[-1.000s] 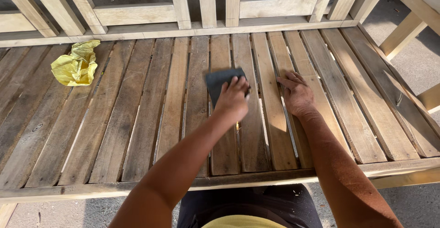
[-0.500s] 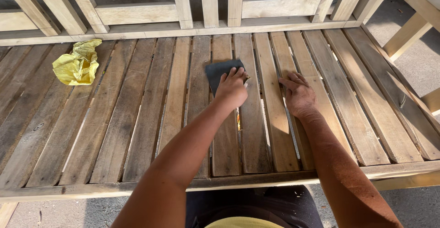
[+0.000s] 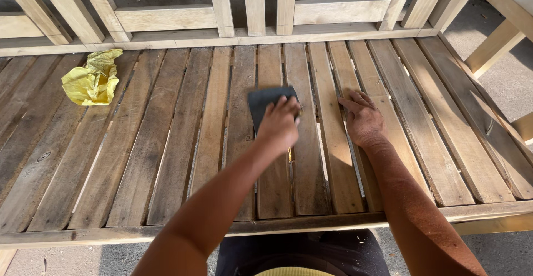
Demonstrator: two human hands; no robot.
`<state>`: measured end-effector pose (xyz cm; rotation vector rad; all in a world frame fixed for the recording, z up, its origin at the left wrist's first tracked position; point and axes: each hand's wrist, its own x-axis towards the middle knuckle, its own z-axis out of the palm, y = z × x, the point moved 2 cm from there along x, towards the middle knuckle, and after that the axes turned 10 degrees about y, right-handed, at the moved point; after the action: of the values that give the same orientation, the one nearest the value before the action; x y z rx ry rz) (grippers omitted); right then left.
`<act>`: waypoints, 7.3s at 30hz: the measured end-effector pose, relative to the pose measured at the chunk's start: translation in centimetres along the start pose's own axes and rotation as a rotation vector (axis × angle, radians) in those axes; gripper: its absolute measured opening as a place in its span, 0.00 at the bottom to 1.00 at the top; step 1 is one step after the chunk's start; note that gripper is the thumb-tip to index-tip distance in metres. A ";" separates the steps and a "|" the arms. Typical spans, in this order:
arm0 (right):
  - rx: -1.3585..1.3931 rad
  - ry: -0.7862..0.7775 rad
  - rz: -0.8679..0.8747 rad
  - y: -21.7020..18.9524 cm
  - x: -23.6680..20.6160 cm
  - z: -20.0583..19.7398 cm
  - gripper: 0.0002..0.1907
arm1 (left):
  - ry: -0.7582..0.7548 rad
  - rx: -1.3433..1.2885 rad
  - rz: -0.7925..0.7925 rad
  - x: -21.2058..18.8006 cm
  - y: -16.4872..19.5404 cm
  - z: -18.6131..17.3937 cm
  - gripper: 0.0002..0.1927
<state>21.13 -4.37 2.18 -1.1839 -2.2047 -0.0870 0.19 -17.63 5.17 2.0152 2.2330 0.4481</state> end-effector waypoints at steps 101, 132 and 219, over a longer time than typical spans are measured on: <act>0.015 -0.045 0.050 -2.2 0.9 -1.9 0.19 | -0.040 -0.137 0.477 -13.4 6.0 -0.8 0.29; 0.090 0.018 -0.053 -2.9 1.6 -4.0 0.16 | -0.262 -0.219 0.536 -18.7 3.3 -3.8 0.28; 0.122 0.025 -0.041 -3.6 1.6 -5.1 0.18 | -0.115 -0.316 0.361 -5.0 1.5 -3.5 0.21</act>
<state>20.28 -7.08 7.95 -1.0651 -2.1797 0.0157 1.26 -22.97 8.29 2.2004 1.6125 0.6502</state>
